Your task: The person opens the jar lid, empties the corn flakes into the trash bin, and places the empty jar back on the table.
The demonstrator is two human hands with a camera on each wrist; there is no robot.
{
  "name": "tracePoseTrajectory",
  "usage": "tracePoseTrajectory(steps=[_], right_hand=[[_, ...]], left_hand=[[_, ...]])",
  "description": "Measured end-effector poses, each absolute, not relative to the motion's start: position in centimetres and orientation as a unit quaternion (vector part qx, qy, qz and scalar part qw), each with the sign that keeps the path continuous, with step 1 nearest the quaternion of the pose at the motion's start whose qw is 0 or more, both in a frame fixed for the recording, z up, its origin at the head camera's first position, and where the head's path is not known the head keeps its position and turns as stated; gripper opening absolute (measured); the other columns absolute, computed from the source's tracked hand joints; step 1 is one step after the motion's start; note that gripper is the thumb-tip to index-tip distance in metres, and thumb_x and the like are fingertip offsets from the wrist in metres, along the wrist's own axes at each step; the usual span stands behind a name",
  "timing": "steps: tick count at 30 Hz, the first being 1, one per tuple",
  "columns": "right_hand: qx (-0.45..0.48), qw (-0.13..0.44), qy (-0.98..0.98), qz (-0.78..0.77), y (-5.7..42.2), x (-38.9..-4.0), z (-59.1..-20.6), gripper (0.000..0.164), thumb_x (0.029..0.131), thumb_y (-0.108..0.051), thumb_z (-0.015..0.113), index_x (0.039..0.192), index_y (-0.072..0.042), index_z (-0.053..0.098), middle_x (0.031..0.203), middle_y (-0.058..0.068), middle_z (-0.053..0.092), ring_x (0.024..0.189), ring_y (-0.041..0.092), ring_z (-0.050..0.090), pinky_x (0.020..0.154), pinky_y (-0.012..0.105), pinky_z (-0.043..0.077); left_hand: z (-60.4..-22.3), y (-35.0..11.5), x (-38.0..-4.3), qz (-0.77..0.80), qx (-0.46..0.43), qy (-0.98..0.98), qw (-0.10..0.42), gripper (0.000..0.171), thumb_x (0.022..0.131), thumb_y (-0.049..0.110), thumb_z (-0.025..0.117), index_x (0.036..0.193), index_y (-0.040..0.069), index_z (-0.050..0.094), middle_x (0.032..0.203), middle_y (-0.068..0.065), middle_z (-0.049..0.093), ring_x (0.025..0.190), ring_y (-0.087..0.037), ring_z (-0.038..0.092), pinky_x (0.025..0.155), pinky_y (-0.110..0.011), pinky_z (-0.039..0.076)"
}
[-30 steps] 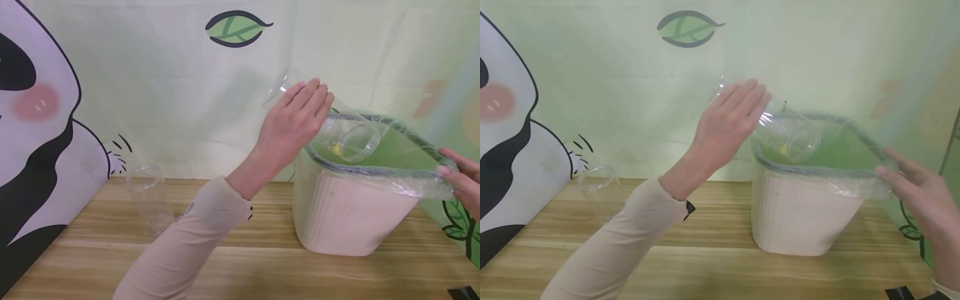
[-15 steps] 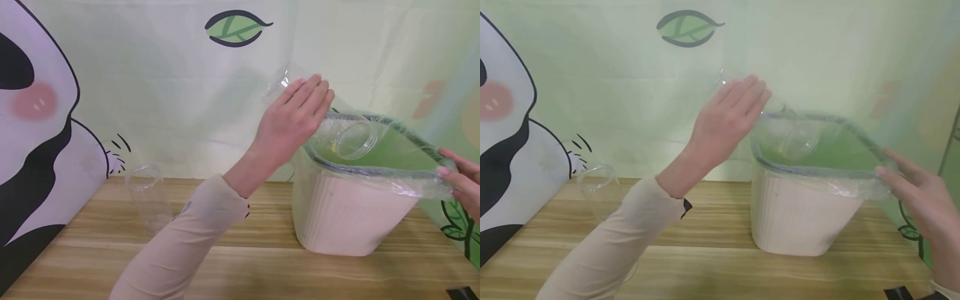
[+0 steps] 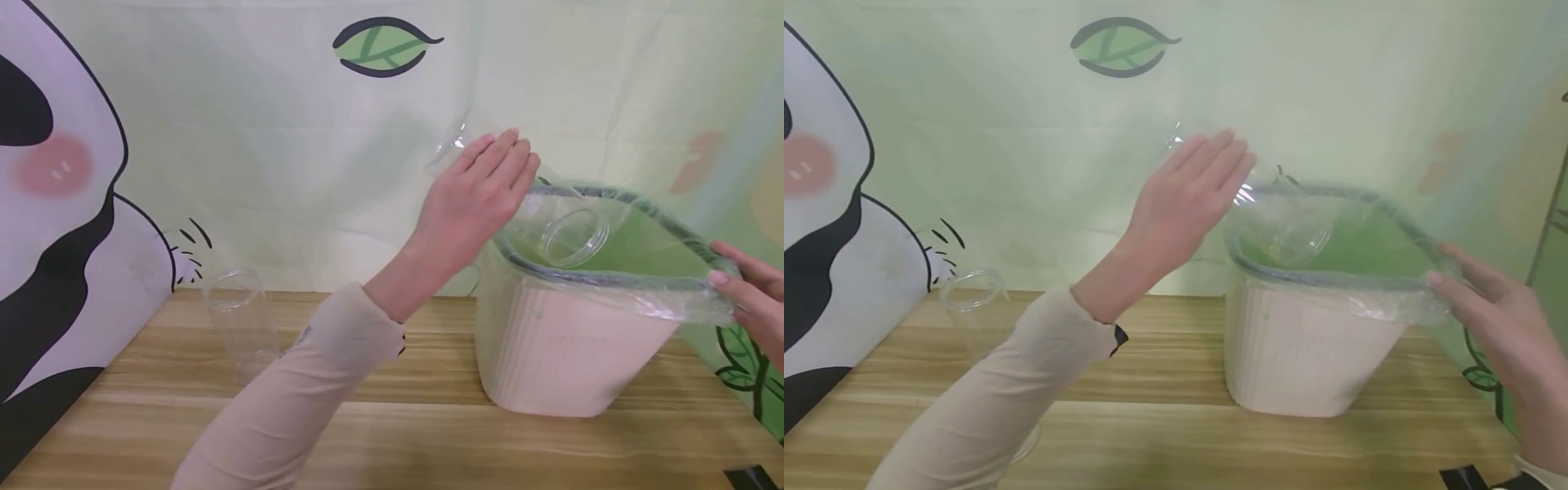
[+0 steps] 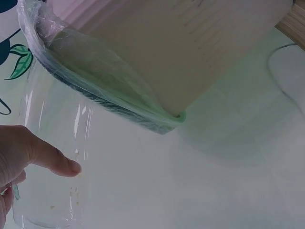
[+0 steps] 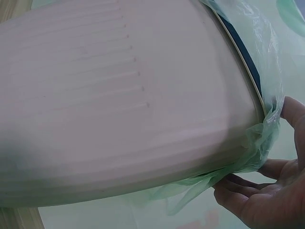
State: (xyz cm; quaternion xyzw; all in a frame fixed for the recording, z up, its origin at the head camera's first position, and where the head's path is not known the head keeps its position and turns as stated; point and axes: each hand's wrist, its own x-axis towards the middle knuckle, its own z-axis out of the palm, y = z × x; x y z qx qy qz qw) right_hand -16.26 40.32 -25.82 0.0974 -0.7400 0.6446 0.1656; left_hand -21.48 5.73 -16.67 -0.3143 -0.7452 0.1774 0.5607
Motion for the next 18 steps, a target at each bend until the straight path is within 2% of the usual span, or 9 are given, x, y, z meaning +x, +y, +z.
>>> tracePoseTrajectory(steps=[2, 5, 7, 8, 10, 13, 16, 18], right_hand=[[0.11, 0.157, -0.73, 0.656, 40.3, -16.3, -25.9, 0.057, 0.094, -0.002, 0.042, 0.145, -0.016, 0.021, 0.137, -0.004, 0.029, 0.084, -0.005, 0.053, 0.067, 0.005, 0.042], [0.115, 0.157, -0.726, 0.659, 40.2, -16.3, -25.8, 0.057, 0.094, -0.001, 0.042, 0.145, -0.015, 0.021, 0.124, -0.007, 0.037, 0.084, -0.004, 0.054, 0.067, 0.005, 0.043], [0.117, 0.157, -0.727, 0.659, 40.1, -16.2, -25.8, 0.057, 0.094, -0.001, 0.042, 0.145, -0.014, 0.021, 0.125, -0.007, 0.037, 0.084, -0.004, 0.054, 0.067, 0.006, 0.043], [0.117, 0.158, -0.727, 0.658, 40.1, -16.2, -25.8, 0.057, 0.094, -0.001, 0.042, 0.145, -0.014, 0.021, 0.118, -0.01, 0.039, 0.083, -0.004, 0.054, 0.066, 0.006, 0.044], [0.114, 0.158, -0.732, 0.653, 40.0, -16.2, -25.8, 0.057, 0.094, -0.001, 0.042, 0.145, -0.014, 0.02, 0.13, -0.005, 0.034, 0.084, -0.004, 0.053, 0.066, 0.006, 0.043], [0.108, 0.157, -0.74, 0.645, 40.1, -16.3, -25.8, 0.058, 0.094, -0.002, 0.042, 0.146, -0.014, 0.018, 0.146, -0.001, 0.018, 0.085, -0.006, 0.052, 0.066, 0.005, 0.042], [0.102, 0.157, -0.746, 0.639, 40.0, -16.2, -25.8, 0.059, 0.094, -0.003, 0.042, 0.146, -0.015, 0.017, 0.151, -0.002, 0.006, 0.087, -0.007, 0.051, 0.067, 0.004, 0.041], [0.101, 0.159, -0.746, 0.639, 40.0, -16.3, -25.9, 0.058, 0.094, -0.003, 0.043, 0.146, -0.016, 0.018, 0.149, -0.002, 0.014, 0.086, -0.007, 0.051, 0.067, 0.004, 0.041]], left_hand=[[-16.8, 5.6, -21.6, 0.177, -0.312, -0.75, 0.555, 0.038, 0.093, 0.001, 0.036, 0.123, 0.014, 0.055, 0.125, -0.001, 0.054, 0.122, -0.016, 0.044, 0.106, -0.027, 0.028], [-16.9, 5.4, -21.7, 0.171, -0.309, -0.757, 0.55, 0.037, 0.091, 0.002, 0.04, 0.123, 0.013, 0.055, 0.125, -0.001, 0.054, 0.122, -0.017, 0.045, 0.106, -0.028, 0.028], [-17.0, 5.3, -21.7, 0.166, -0.308, -0.762, 0.546, 0.036, 0.09, 0.003, 0.044, 0.123, 0.012, 0.055, 0.124, -0.002, 0.055, 0.121, -0.017, 0.046, 0.106, -0.028, 0.03], [-17.0, 5.2, -21.7, 0.164, -0.307, -0.764, 0.543, 0.036, 0.089, 0.003, 0.046, 0.123, 0.012, 0.055, 0.124, -0.002, 0.055, 0.12, -0.017, 0.046, 0.105, -0.028, 0.03], [-17.0, 5.1, -21.6, 0.16, -0.307, -0.77, 0.535, 0.037, 0.088, 0.003, 0.049, 0.123, 0.011, 0.055, 0.124, -0.003, 0.055, 0.12, -0.018, 0.047, 0.104, -0.029, 0.032], [-17.0, 4.9, -21.5, 0.155, -0.309, -0.778, 0.525, 0.038, 0.087, 0.003, 0.051, 0.124, 0.009, 0.055, 0.123, -0.004, 0.055, 0.119, -0.019, 0.047, 0.103, -0.029, 0.033], [-17.0, 4.7, -21.5, 0.152, -0.307, -0.785, 0.516, 0.038, 0.087, 0.002, 0.049, 0.124, 0.008, 0.054, 0.122, -0.005, 0.056, 0.119, -0.02, 0.048, 0.102, -0.029, 0.035], [-17.0, 4.4, -21.5, 0.152, -0.306, -0.79, 0.51, 0.039, 0.086, 0.002, 0.047, 0.125, 0.008, 0.054, 0.122, -0.006, 0.056, 0.119, -0.021, 0.048, 0.101, -0.029, 0.036]])
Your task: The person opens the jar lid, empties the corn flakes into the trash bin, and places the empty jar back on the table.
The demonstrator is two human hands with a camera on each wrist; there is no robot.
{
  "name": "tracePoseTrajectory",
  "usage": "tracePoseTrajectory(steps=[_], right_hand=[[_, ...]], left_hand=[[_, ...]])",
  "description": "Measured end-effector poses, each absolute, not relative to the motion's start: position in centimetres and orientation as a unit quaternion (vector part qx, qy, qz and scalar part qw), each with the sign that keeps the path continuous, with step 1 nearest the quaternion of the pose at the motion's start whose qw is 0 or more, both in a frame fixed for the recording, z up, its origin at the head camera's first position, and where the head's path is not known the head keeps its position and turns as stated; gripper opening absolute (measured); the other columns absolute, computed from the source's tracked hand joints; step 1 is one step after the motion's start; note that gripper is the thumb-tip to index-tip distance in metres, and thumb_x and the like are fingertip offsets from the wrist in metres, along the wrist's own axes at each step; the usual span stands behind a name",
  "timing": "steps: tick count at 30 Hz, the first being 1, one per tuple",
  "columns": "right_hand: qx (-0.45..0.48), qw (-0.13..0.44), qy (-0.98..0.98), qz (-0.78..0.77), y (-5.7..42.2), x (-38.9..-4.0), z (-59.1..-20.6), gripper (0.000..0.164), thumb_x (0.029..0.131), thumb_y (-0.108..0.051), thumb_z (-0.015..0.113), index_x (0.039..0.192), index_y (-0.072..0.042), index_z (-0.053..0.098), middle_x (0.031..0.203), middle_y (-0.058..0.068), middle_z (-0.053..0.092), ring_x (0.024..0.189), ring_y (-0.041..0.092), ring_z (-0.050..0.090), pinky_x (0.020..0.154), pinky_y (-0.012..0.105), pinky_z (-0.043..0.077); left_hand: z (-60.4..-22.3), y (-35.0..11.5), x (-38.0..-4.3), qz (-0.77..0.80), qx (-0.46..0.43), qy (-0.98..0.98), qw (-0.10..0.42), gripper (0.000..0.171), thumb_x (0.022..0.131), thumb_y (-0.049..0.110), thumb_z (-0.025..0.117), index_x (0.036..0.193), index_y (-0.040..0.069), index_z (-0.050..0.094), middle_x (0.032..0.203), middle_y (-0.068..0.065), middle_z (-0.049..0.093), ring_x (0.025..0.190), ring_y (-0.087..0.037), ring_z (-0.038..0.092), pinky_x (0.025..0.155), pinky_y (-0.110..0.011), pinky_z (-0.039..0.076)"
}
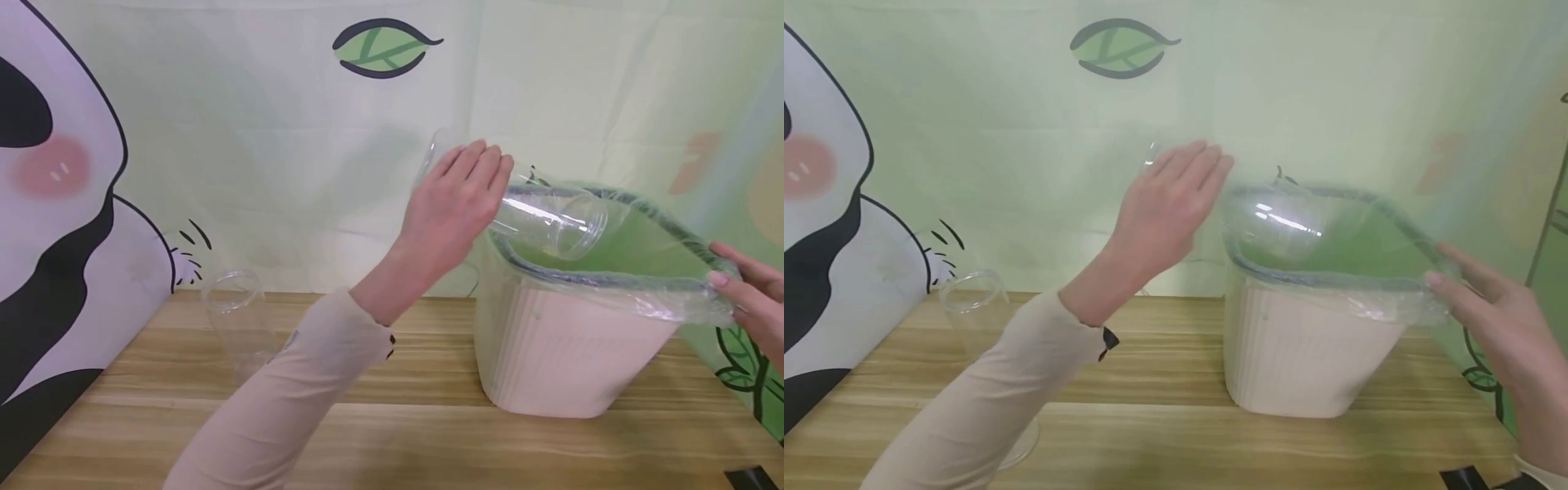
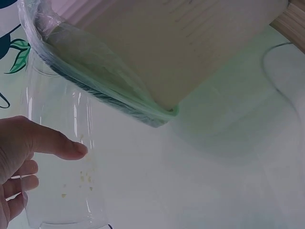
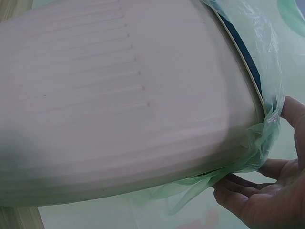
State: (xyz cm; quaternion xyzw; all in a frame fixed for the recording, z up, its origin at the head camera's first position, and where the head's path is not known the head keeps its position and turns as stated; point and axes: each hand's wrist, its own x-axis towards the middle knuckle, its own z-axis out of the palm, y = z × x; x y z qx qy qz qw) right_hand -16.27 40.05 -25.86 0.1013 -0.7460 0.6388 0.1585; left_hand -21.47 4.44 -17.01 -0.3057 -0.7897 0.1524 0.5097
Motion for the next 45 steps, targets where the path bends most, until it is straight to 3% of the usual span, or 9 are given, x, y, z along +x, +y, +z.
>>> tracePoseTrajectory(steps=[5, 8, 15, 23, 27, 31, 37, 41, 45], right_hand=[[0.101, 0.158, -0.742, 0.643, 40.2, -16.4, -26.0, 0.058, 0.094, -0.003, 0.044, 0.145, -0.017, 0.021, 0.147, -0.002, 0.017, 0.087, -0.007, 0.052, 0.068, 0.003, 0.041], [0.098, 0.156, -0.747, 0.639, 40.2, -16.5, -25.9, 0.058, 0.094, -0.004, 0.043, 0.145, -0.018, 0.02, 0.152, -0.003, 0.005, 0.089, -0.009, 0.05, 0.068, 0.002, 0.038], [0.094, 0.158, -0.755, 0.63, 40.2, -16.5, -26.0, 0.059, 0.094, -0.005, 0.044, 0.146, -0.016, 0.017, 0.151, -0.002, 0.005, 0.088, -0.009, 0.051, 0.068, 0.002, 0.039], [0.093, 0.159, -0.749, 0.636, 40.1, -16.6, -26.0, 0.059, 0.095, -0.004, 0.043, 0.146, -0.016, 0.017, 0.152, -0.003, -0.002, 0.088, -0.01, 0.05, 0.068, 0.002, 0.039], [0.093, 0.161, -0.755, 0.629, 40.7, -17.1, -26.5, 0.057, 0.095, -0.005, 0.043, 0.145, -0.019, 0.02, 0.151, -0.004, -0.007, 0.091, -0.01, 0.049, 0.079, 0.004, 0.039], [0.081, 0.163, -0.777, 0.603, 41.0, -17.3, -26.7, 0.056, 0.095, -0.008, 0.044, 0.145, -0.023, 0.022, 0.15, -0.007, -0.012, 0.095, -0.013, 0.044, 0.094, 0.005, 0.028], [0.078, 0.161, -0.774, 0.608, 40.7, -17.0, -26.4, 0.058, 0.095, -0.009, 0.045, 0.145, -0.022, 0.019, 0.15, -0.009, -0.01, 0.094, -0.013, 0.045, 0.081, 0.002, 0.034], [0.076, 0.163, -0.774, 0.607, 40.3, -16.7, -26.2, 0.058, 0.095, -0.009, 0.044, 0.146, -0.021, 0.018, 0.151, -0.008, -0.007, 0.093, -0.013, 0.045, 0.081, 0.002, 0.034], [0.089, 0.164, -0.754, 0.629, 39.9, -16.6, -26.1, 0.059, 0.094, -0.006, 0.044, 0.146, -0.017, 0.017, 0.151, -0.005, -0.005, 0.09, -0.012, 0.048, 0.07, 0.002, 0.039]], left_hand=[[-17.1, 4.0, -21.4, 0.155, -0.304, -0.804, 0.487, 0.042, 0.085, 0.001, 0.045, 0.126, 0.006, 0.053, 0.123, -0.007, 0.056, 0.118, -0.022, 0.048, 0.1, -0.03, 0.038], [-17.1, 3.7, -21.4, 0.146, -0.302, -0.808, 0.483, 0.042, 0.084, 0.001, 0.046, 0.125, 0.005, 0.053, 0.122, -0.008, 0.056, 0.117, -0.023, 0.049, 0.099, -0.03, 0.039], [-17.2, 3.1, -21.3, 0.136, -0.295, -0.818, 0.475, 0.045, 0.081, 0.002, 0.048, 0.125, 0.005, 0.053, 0.122, -0.008, 0.057, 0.116, -0.022, 0.051, 0.097, -0.029, 0.041], [-17.6, 2.3, -21.6, 0.122, -0.293, -0.807, 0.497, 0.042, 0.08, 0.004, 0.047, 0.121, 0.004, 0.057, 0.116, -0.008, 0.061, 0.109, -0.022, 0.056, 0.091, -0.029, 0.046], [-17.8, 1.9, -21.7, 0.114, -0.291, -0.799, 0.514, 0.043, 0.078, 0.003, 0.044, 0.118, 0.003, 0.058, 0.112, -0.008, 0.062, 0.105, -0.021, 0.058, 0.086, -0.028, 0.049], [-18.0, 1.5, -22.0, 0.102, -0.29, -0.794, 0.524, 0.043, 0.077, 0.003, 0.043, 0.116, 0.002, 0.06, 0.11, -0.008, 0.063, 0.103, -0.022, 0.059, 0.084, -0.028, 0.05], [-18.2, 1.0, -22.1, 0.077, -0.289, -0.791, 0.534, 0.044, 0.072, 0.0, 0.045, 0.113, 0.001, 0.061, 0.107, -0.008, 0.064, 0.1, -0.021, 0.06, 0.078, -0.028, 0.052], [-18.3, 0.6, -22.2, 0.07, -0.287, -0.791, 0.535, 0.047, 0.068, 0.0, 0.046, 0.112, 0.0, 0.061, 0.106, -0.009, 0.065, 0.098, -0.021, 0.061, 0.071, -0.028, 0.054], [-18.4, 0.1, -22.2, 0.061, -0.287, -0.795, 0.531, 0.05, 0.065, 0.001, 0.049, 0.113, -0.001, 0.061, 0.106, -0.01, 0.065, 0.097, -0.022, 0.062, 0.062, -0.027, 0.054]])
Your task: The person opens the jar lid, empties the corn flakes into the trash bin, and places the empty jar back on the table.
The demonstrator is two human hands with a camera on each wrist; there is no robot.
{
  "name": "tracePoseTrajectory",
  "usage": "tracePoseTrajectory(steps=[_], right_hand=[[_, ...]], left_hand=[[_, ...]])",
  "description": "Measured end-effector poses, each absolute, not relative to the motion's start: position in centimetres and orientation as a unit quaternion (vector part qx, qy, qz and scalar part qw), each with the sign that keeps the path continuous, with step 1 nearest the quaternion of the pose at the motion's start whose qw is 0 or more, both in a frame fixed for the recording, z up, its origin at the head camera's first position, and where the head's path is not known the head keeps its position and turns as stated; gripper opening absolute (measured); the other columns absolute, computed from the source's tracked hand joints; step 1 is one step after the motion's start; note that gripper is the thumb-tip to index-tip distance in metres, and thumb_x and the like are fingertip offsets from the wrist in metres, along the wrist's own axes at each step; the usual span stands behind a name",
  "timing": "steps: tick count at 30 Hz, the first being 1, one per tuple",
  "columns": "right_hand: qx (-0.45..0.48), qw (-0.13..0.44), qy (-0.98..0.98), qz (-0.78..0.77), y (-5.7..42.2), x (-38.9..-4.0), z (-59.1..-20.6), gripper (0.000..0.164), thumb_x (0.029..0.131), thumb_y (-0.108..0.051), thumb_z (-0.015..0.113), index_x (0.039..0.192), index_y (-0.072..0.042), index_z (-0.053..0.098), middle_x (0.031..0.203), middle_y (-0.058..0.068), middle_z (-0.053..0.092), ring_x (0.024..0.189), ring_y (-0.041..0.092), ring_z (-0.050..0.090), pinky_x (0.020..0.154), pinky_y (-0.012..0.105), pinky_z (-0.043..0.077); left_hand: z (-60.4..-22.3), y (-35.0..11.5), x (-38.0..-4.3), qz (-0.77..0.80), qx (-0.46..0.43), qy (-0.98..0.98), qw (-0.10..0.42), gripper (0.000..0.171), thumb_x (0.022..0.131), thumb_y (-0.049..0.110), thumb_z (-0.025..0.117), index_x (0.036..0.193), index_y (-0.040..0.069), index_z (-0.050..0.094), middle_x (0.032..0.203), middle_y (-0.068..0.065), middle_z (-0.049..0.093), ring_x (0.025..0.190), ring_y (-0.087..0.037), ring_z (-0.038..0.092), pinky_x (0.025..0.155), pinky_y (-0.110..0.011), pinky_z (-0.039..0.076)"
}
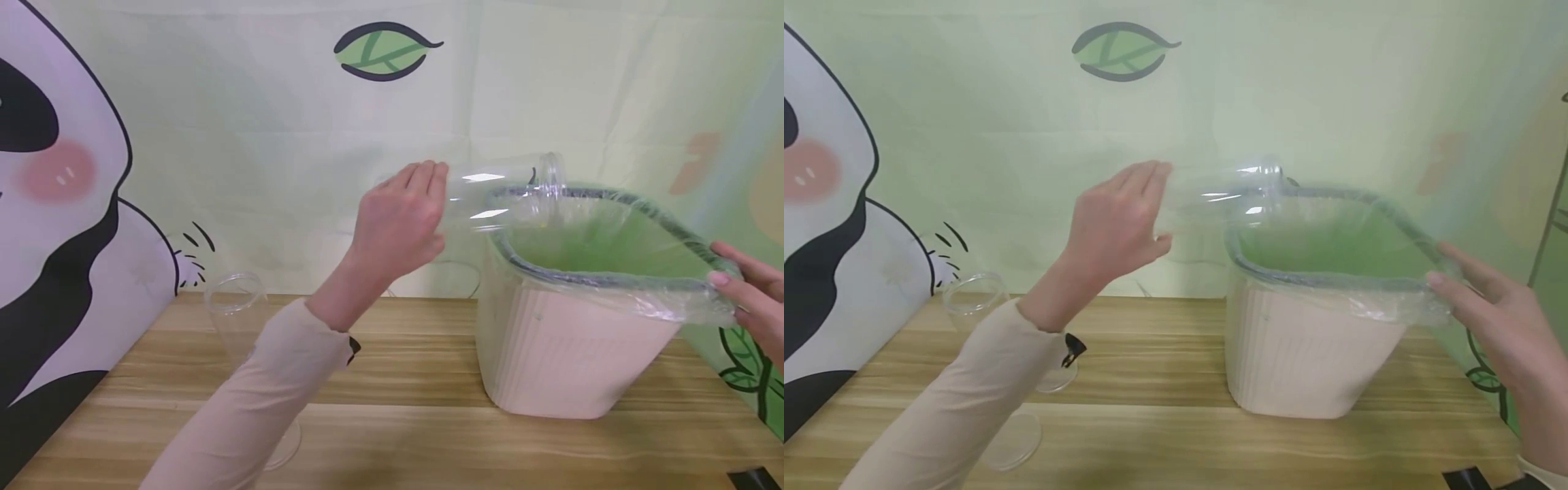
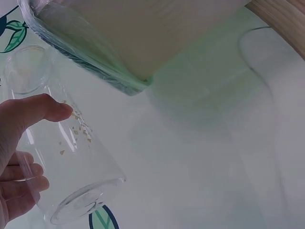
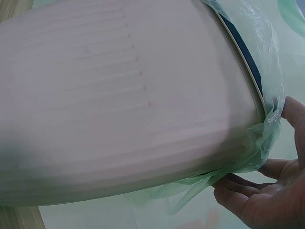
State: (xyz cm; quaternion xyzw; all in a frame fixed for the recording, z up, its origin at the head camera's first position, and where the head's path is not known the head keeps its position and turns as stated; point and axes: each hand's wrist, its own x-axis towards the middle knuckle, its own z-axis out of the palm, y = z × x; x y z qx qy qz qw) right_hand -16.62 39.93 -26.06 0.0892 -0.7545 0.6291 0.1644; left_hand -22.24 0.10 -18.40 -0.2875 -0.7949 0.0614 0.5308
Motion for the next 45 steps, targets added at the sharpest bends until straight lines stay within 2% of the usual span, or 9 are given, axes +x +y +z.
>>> tracePoseTrajectory(steps=[5, 12, 18, 22, 25, 29, 31, 35, 45], right_hand=[[0.098, 0.164, -0.746, 0.638, 39.7, -16.5, -26.0, 0.059, 0.095, -0.003, 0.042, 0.146, -0.014, 0.015, 0.152, -0.003, -0.002, 0.089, -0.01, 0.05, 0.067, 0.002, 0.039], [0.094, 0.162, -0.762, 0.62, 39.8, -16.6, -26.0, 0.059, 0.095, -0.005, 0.042, 0.146, -0.015, 0.015, 0.152, -0.003, -0.001, 0.09, -0.011, 0.048, 0.073, 0.002, 0.038], [0.095, 0.162, -0.749, 0.635, 39.8, -16.7, -26.0, 0.06, 0.094, -0.004, 0.043, 0.146, -0.013, 0.014, 0.152, -0.002, 0.001, 0.089, -0.01, 0.05, 0.067, 0.002, 0.038], [0.096, 0.162, -0.747, 0.638, 39.9, -16.7, -26.1, 0.06, 0.094, -0.004, 0.043, 0.146, -0.013, 0.014, 0.152, 0.0, 0.002, 0.09, -0.01, 0.049, 0.072, 0.002, 0.037], [0.09, 0.158, -0.753, 0.633, 39.9, -16.7, -26.1, 0.059, 0.095, -0.005, 0.042, 0.146, -0.016, 0.013, 0.152, -0.003, 0.0, 0.092, -0.012, 0.047, 0.088, 0.004, 0.031], [0.087, 0.155, -0.76, 0.625, 39.8, -16.6, -26.1, 0.059, 0.096, -0.007, 0.041, 0.146, -0.018, 0.013, 0.151, -0.006, -0.004, 0.093, -0.013, 0.046, 0.095, 0.005, 0.025], [0.091, 0.155, -0.756, 0.629, 39.8, -16.6, -26.1, 0.059, 0.096, -0.006, 0.041, 0.146, -0.017, 0.013, 0.151, -0.005, -0.004, 0.091, -0.012, 0.047, 0.088, 0.005, 0.033], [0.101, 0.155, -0.745, 0.641, 40.0, -16.8, -26.1, 0.06, 0.095, -0.004, 0.042, 0.146, -0.014, 0.012, 0.151, -0.003, -0.005, 0.09, -0.01, 0.049, 0.072, 0.002, 0.039], [0.118, 0.16, -0.721, 0.663, 40.5, -17.1, -26.3, 0.058, 0.094, -0.001, 0.041, 0.146, -0.016, 0.018, 0.151, -0.005, -0.007, 0.088, -0.008, 0.052, 0.066, 0.004, 0.042]], left_hand=[[-18.5, -0.7, -22.2, 0.053, -0.28, -0.804, 0.522, 0.052, 0.063, 0.009, 0.055, 0.114, -0.001, 0.06, 0.108, -0.01, 0.065, 0.097, -0.021, 0.062, 0.055, -0.027, 0.052], [-18.6, -1.9, -22.2, 0.048, -0.263, -0.818, 0.508, 0.06, 0.064, 0.026, 0.069, 0.117, -0.001, 0.059, 0.109, -0.011, 0.064, 0.097, -0.022, 0.062, 0.056, -0.03, 0.054], [-18.7, -3.0, -22.3, 0.025, -0.251, -0.821, 0.512, 0.067, 0.06, 0.032, 0.075, 0.116, -0.002, 0.057, 0.108, -0.011, 0.064, 0.097, -0.023, 0.062, 0.054, -0.033, 0.053], [-18.8, -3.7, -22.3, 0.0, -0.24, -0.826, 0.51, 0.069, 0.059, 0.035, 0.077, 0.115, -0.001, 0.058, 0.108, -0.01, 0.064, 0.096, -0.023, 0.062, 0.053, -0.035, 0.053], [-18.9, -4.2, -22.3, -0.029, -0.23, -0.835, 0.499, 0.07, 0.059, 0.037, 0.078, 0.115, 0.0, 0.058, 0.109, -0.009, 0.064, 0.092, -0.022, 0.063, 0.051, -0.035, 0.052], [-19.1, -4.9, -22.4, -0.059, -0.217, -0.846, 0.483, 0.071, 0.058, 0.039, 0.078, 0.115, 0.001, 0.059, 0.11, -0.008, 0.064, 0.085, -0.023, 0.064, 0.049, -0.034, 0.05], [-19.2, -5.2, -22.5, -0.069, -0.212, -0.851, 0.476, 0.072, 0.058, 0.04, 0.078, 0.115, 0.002, 0.059, 0.111, -0.008, 0.064, 0.083, -0.023, 0.064, 0.049, -0.034, 0.049], [-19.5, -5.7, -22.5, -0.085, -0.205, -0.856, 0.467, 0.072, 0.059, 0.041, 0.077, 0.116, 0.002, 0.059, 0.111, -0.008, 0.064, 0.08, -0.023, 0.064, 0.05, -0.033, 0.049], [-20.3, -7.1, -22.5, -0.135, -0.195, -0.86, 0.451, 0.075, 0.057, 0.042, 0.078, 0.118, 0.002, 0.058, 0.112, -0.009, 0.064, 0.079, -0.024, 0.064, 0.053, -0.035, 0.049]])
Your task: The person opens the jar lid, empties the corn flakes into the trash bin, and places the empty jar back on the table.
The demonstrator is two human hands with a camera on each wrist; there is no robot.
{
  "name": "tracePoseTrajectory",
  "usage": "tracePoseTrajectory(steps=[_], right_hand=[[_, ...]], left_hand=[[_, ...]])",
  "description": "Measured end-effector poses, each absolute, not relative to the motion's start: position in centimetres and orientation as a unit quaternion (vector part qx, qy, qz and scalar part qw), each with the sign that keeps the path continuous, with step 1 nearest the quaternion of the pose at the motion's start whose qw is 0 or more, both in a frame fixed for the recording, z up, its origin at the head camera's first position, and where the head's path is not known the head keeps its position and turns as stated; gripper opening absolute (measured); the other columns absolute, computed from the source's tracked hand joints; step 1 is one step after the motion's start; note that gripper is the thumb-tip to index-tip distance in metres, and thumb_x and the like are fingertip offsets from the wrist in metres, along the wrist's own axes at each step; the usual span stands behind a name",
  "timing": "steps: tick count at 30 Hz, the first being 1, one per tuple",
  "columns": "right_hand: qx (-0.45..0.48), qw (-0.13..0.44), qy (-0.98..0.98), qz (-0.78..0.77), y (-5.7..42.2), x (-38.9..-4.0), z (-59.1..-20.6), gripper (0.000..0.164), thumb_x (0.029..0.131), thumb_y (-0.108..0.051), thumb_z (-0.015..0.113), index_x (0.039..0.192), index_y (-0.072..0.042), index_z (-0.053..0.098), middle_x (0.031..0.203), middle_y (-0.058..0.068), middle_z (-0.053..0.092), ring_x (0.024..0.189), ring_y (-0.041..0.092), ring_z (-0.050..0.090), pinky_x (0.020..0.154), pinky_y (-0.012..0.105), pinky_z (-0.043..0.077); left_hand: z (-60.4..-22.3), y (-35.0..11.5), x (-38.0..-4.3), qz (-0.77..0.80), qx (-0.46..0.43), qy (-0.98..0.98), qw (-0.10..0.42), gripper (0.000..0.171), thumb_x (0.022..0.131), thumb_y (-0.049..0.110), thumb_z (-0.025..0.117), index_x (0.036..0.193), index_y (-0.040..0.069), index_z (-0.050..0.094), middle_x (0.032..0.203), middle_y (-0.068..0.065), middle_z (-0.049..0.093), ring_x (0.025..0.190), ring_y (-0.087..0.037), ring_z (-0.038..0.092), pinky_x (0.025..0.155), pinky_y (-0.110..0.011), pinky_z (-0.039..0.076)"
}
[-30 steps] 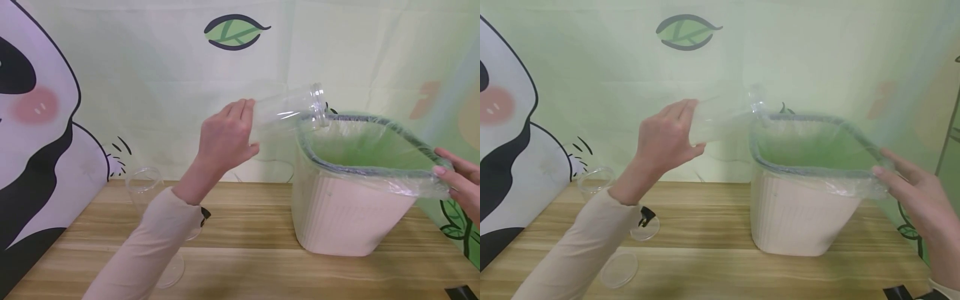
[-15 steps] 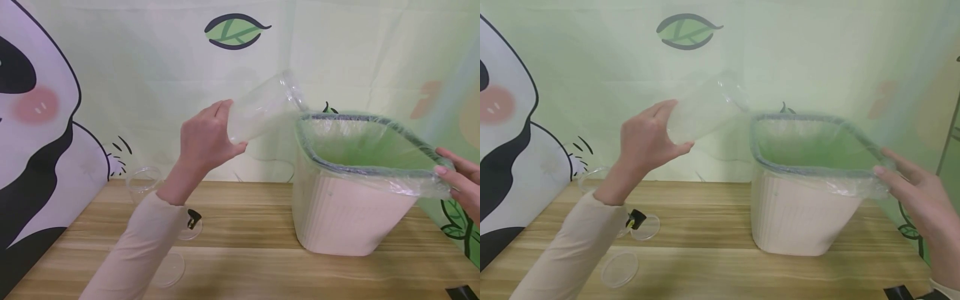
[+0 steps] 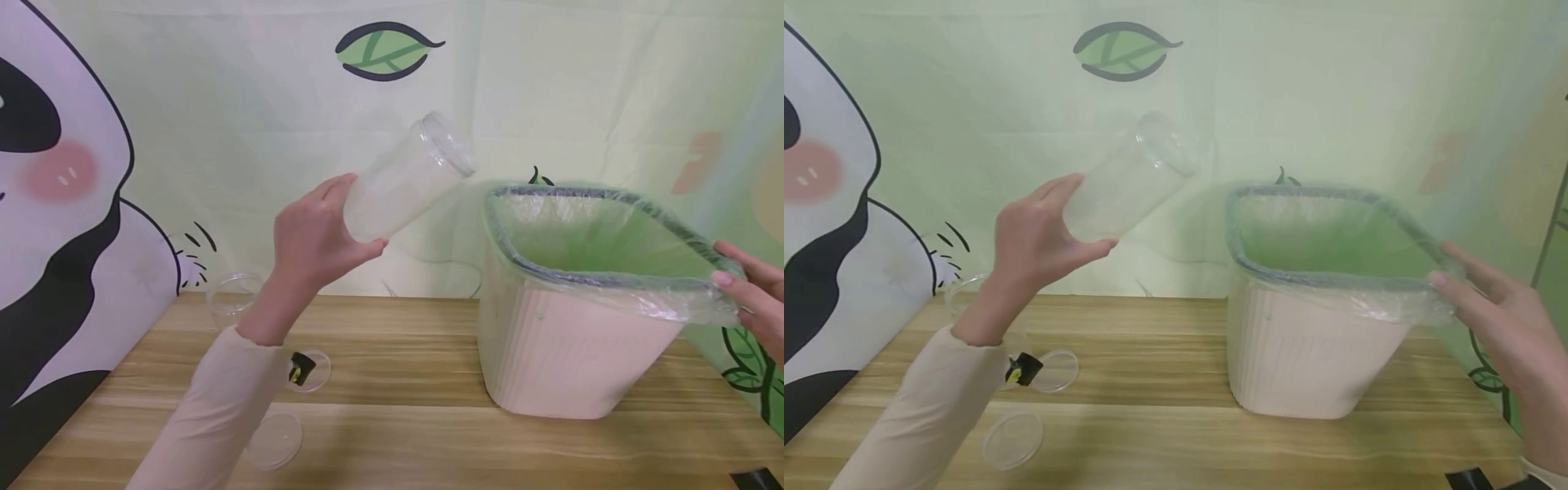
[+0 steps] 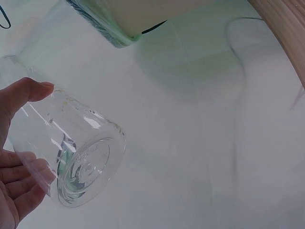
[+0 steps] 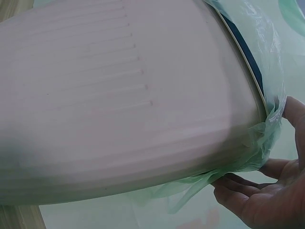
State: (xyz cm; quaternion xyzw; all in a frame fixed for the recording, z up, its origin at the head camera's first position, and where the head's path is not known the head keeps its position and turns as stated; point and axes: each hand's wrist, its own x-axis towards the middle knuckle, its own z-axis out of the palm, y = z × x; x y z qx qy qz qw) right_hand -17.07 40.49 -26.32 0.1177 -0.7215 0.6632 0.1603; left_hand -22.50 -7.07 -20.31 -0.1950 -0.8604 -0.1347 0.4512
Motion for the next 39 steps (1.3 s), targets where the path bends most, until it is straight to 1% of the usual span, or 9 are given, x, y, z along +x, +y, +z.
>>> tracePoseTrajectory(steps=[5, 9, 13, 21, 27, 31, 39], right_hand=[[0.117, 0.161, -0.721, 0.663, 40.6, -17.1, -26.4, 0.058, 0.094, -0.001, 0.041, 0.145, -0.017, 0.019, 0.152, -0.003, -0.004, 0.087, -0.007, 0.052, 0.066, 0.005, 0.043], [0.113, 0.16, -0.727, 0.658, 40.5, -17.1, -26.4, 0.059, 0.094, -0.001, 0.042, 0.146, -0.015, 0.017, 0.152, -0.003, -0.004, 0.087, -0.008, 0.052, 0.066, 0.004, 0.042], [0.108, 0.162, -0.734, 0.65, 40.3, -17.0, -26.4, 0.06, 0.094, -0.002, 0.042, 0.146, -0.014, 0.016, 0.151, -0.004, -0.005, 0.087, -0.009, 0.051, 0.065, 0.003, 0.041], [0.101, 0.174, -0.754, 0.625, 40.1, -17.1, -26.3, 0.061, 0.094, -0.003, 0.043, 0.146, -0.01, 0.012, 0.151, -0.006, -0.009, 0.087, -0.012, 0.05, 0.063, 0.003, 0.04], [0.109, 0.171, -0.744, 0.637, 40.2, -17.2, -26.5, 0.061, 0.094, -0.002, 0.042, 0.146, -0.012, 0.012, 0.15, -0.008, -0.013, 0.086, -0.01, 0.051, 0.063, 0.004, 0.041], [0.106, 0.172, -0.745, 0.636, 40.2, -17.1, -26.4, 0.06, 0.094, -0.003, 0.042, 0.146, -0.012, 0.013, 0.15, -0.008, -0.013, 0.086, -0.01, 0.05, 0.063, 0.003, 0.041], [0.105, 0.175, -0.745, 0.636, 40.4, -17.0, -26.5, 0.06, 0.094, -0.003, 0.042, 0.146, -0.012, 0.014, 0.151, -0.008, -0.007, 0.085, -0.01, 0.051, 0.063, 0.004, 0.041]], left_hand=[[-20.8, -7.7, -22.4, -0.158, -0.189, -0.86, 0.446, 0.075, 0.057, 0.042, 0.078, 0.117, 0.003, 0.058, 0.11, -0.01, 0.064, 0.076, -0.025, 0.064, 0.051, -0.035, 0.047], [-21.2, -8.1, -22.3, -0.175, -0.182, -0.863, 0.438, 0.076, 0.056, 0.042, 0.079, 0.118, 0.003, 0.058, 0.111, -0.01, 0.064, 0.08, -0.025, 0.064, 0.054, -0.036, 0.047], [-21.5, -8.6, -22.2, -0.184, -0.182, -0.861, 0.437, 0.077, 0.056, 0.042, 0.079, 0.118, 0.002, 0.058, 0.111, -0.011, 0.064, 0.081, -0.026, 0.064, 0.055, -0.037, 0.048], [-22.3, -9.5, -22.1, -0.192, -0.179, -0.859, 0.439, 0.077, 0.056, 0.042, 0.08, 0.117, 0.001, 0.058, 0.108, -0.014, 0.065, 0.079, -0.027, 0.063, 0.055, -0.037, 0.048], [-23.2, -10.2, -22.0, -0.206, -0.183, -0.851, 0.447, 0.074, 0.056, 0.04, 0.08, 0.115, -0.001, 0.059, 0.106, -0.015, 0.065, 0.082, -0.028, 0.063, 0.057, -0.04, 0.049], [-23.7, -10.6, -21.9, -0.216, -0.179, -0.849, 0.448, 0.075, 0.056, 0.039, 0.08, 0.115, -0.001, 0.06, 0.107, -0.016, 0.065, 0.086, -0.029, 0.063, 0.06, -0.043, 0.05], [-24.6, -11.4, -21.8, -0.227, -0.174, -0.85, 0.443, 0.076, 0.055, 0.039, 0.082, 0.114, -0.003, 0.059, 0.104, -0.018, 0.065, 0.081, -0.03, 0.063, 0.06, -0.042, 0.051]])
